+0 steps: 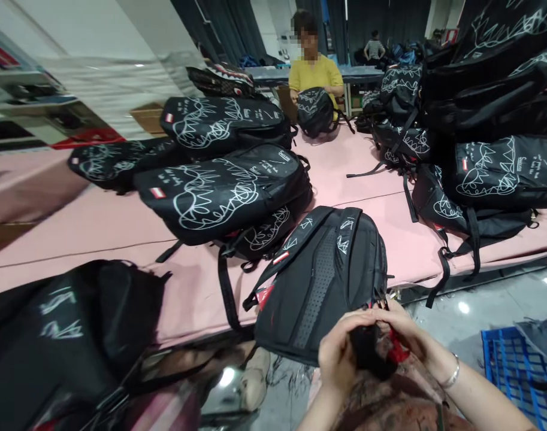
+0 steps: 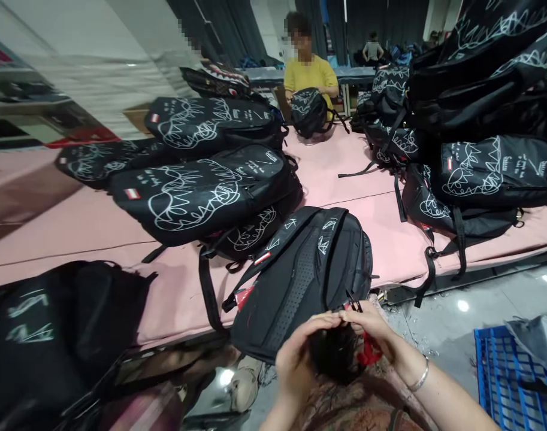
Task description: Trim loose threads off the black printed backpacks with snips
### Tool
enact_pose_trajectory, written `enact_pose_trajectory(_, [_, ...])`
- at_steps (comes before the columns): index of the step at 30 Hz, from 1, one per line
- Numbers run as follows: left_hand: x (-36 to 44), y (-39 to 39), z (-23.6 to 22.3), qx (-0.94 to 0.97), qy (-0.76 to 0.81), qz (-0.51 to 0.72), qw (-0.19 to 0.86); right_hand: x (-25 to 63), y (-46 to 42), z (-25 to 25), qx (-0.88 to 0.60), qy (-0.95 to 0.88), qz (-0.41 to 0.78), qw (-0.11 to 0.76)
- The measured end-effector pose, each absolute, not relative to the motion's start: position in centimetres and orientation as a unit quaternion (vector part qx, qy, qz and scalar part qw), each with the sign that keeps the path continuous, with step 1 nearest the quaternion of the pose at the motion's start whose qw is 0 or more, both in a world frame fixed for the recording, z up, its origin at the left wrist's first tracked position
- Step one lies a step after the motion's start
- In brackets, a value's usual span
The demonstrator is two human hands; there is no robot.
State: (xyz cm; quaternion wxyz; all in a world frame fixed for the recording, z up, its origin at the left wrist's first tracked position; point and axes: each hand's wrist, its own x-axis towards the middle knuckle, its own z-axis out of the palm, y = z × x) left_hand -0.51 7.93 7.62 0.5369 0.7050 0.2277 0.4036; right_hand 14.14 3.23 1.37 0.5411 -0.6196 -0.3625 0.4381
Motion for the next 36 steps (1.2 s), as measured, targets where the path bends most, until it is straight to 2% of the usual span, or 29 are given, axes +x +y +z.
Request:
enact_pose_trajectory(2, [-1.9, 8.6, 9.6, 0.562, 0.322, 0.449, 0.616, 14.4, 3.1, 1.0, -0.636, -0.329, 0.453, 0.532])
enact_pose_trajectory(7, [-6.0, 11.6, 14.5, 0.357, 0.443, 0.590, 0.573, 14.9, 1.7, -0.6, -0.668, -0.299, 0.443, 0.518])
enact_pose_trajectory(10, [-7.0, 12.8, 14.9, 0.266, 0.461, 0.625, 0.571, 15.0, 0.3, -1.9, -0.693, -0.305, 0.423, 0.498])
enact_pose_trajectory(13, [-6.5, 12.7, 13.4, 0.315, 0.451, 0.531, 0.645, 15.4, -1.0, -2.3, -0.724, -0.313, 0.378, 0.485])
enact_pose_trajectory(17, [-5.0, 11.4, 11.2, 0.410, 0.427, 0.379, 0.711, 15.6, -1.4, 0.3, -0.717, -0.354, 0.281, 0.530])
enact_pose_trajectory(25, [-3.1, 9.3, 11.1, 0.490, 0.419, 0.298, 0.704, 11.7, 2.2, 7.8, -0.670, -0.504, 0.194, 0.509])
enact_pose_trajectory(30, [-3.5, 9.3, 10.8, 0.563, 0.401, 0.273, 0.669, 10.9, 3.6, 8.5, -0.633, -0.577, 0.156, 0.493])
enact_pose_trajectory(36, [-2.9, 9.3, 10.5, 0.539, 0.409, 0.269, 0.685, 11.4, 3.6, 7.9, -0.642, -0.563, 0.140, 0.502])
